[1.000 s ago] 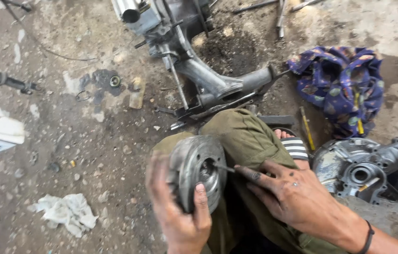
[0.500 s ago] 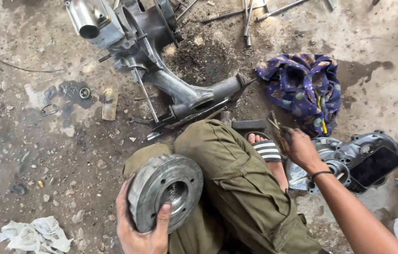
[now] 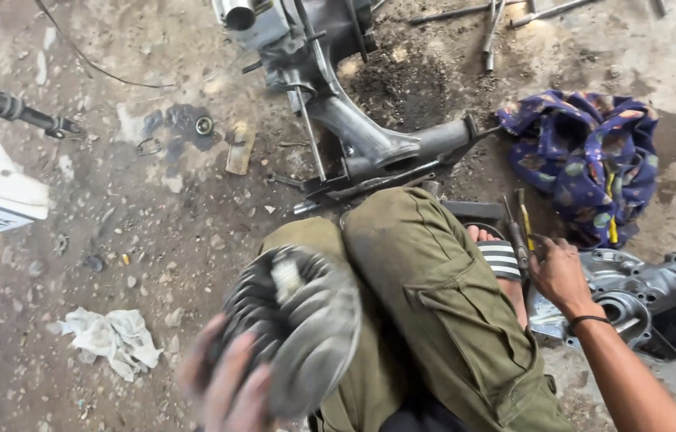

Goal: Scraping the inner surface and central hub of a motorcycle flywheel using a flathead screwdriver to remove debris.

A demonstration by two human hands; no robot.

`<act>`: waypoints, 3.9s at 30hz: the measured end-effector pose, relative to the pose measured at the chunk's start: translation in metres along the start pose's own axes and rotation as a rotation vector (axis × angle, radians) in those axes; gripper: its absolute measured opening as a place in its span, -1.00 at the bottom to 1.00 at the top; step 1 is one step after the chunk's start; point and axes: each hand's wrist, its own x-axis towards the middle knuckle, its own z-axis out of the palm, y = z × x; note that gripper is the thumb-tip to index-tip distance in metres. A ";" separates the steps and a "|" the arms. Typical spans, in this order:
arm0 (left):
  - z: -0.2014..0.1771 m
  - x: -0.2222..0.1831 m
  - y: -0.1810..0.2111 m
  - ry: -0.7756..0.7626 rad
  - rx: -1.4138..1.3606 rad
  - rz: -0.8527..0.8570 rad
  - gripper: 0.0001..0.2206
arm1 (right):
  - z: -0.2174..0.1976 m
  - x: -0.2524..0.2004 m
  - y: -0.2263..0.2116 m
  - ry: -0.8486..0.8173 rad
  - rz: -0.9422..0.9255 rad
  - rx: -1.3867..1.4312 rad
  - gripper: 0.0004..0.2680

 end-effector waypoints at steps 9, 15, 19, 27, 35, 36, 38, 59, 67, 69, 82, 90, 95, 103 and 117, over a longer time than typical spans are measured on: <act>-0.001 0.005 -0.008 -0.493 -0.090 0.282 -0.50 | -0.027 -0.010 -0.003 0.039 -0.020 0.033 -0.66; -0.023 -0.012 -0.003 -0.397 -0.169 -0.118 -0.21 | -0.029 -0.002 0.055 0.290 0.041 -0.126 -0.71; -0.004 0.001 0.036 -0.146 -0.227 -0.570 -0.32 | -0.041 0.009 0.086 0.409 0.171 -0.322 -0.49; 0.018 0.032 0.055 -0.010 -0.709 -1.358 -0.29 | -0.022 0.040 0.156 0.099 0.455 -0.398 -0.46; 0.025 0.043 0.063 0.026 -0.674 -1.642 -0.29 | -0.021 0.056 0.127 0.018 0.307 -0.161 -0.50; 0.030 0.041 0.063 0.004 -0.705 -1.650 -0.29 | -0.025 0.053 0.124 0.037 0.336 -0.167 -0.50; 0.034 0.038 0.065 0.132 -0.713 -1.700 -0.32 | -0.022 0.056 0.109 0.101 0.265 -0.041 -0.72; 0.051 0.010 0.063 0.103 -0.684 -1.505 -0.30 | -0.135 0.005 -0.039 0.190 0.270 0.238 -0.77; 0.052 0.012 0.063 0.088 -0.742 -1.479 -0.34 | -0.177 -0.025 -0.071 0.779 -0.246 0.304 -0.76; 0.046 0.009 0.067 0.093 -0.767 -1.465 -0.38 | -0.191 -0.043 -0.091 0.874 -0.318 0.339 -0.67; 0.041 0.021 0.066 -0.257 -0.494 -1.246 -0.45 | -0.210 -0.115 -0.219 0.682 -0.712 0.526 -0.80; 0.035 0.007 0.073 -0.305 -0.531 -1.196 -0.42 | -0.140 -0.141 -0.280 0.068 -1.056 0.062 -0.60; 0.035 -0.006 0.074 -0.383 -0.356 -0.847 -0.47 | -0.116 -0.155 -0.287 0.221 -0.792 -0.360 -0.52; 0.037 -0.012 0.081 -0.389 -0.321 -0.759 -0.46 | -0.115 -0.162 -0.307 -0.116 -0.749 0.388 -0.67; 0.035 0.025 0.071 -0.564 -0.294 -0.835 -0.46 | -0.158 -0.139 -0.292 0.183 -0.942 -0.782 -0.85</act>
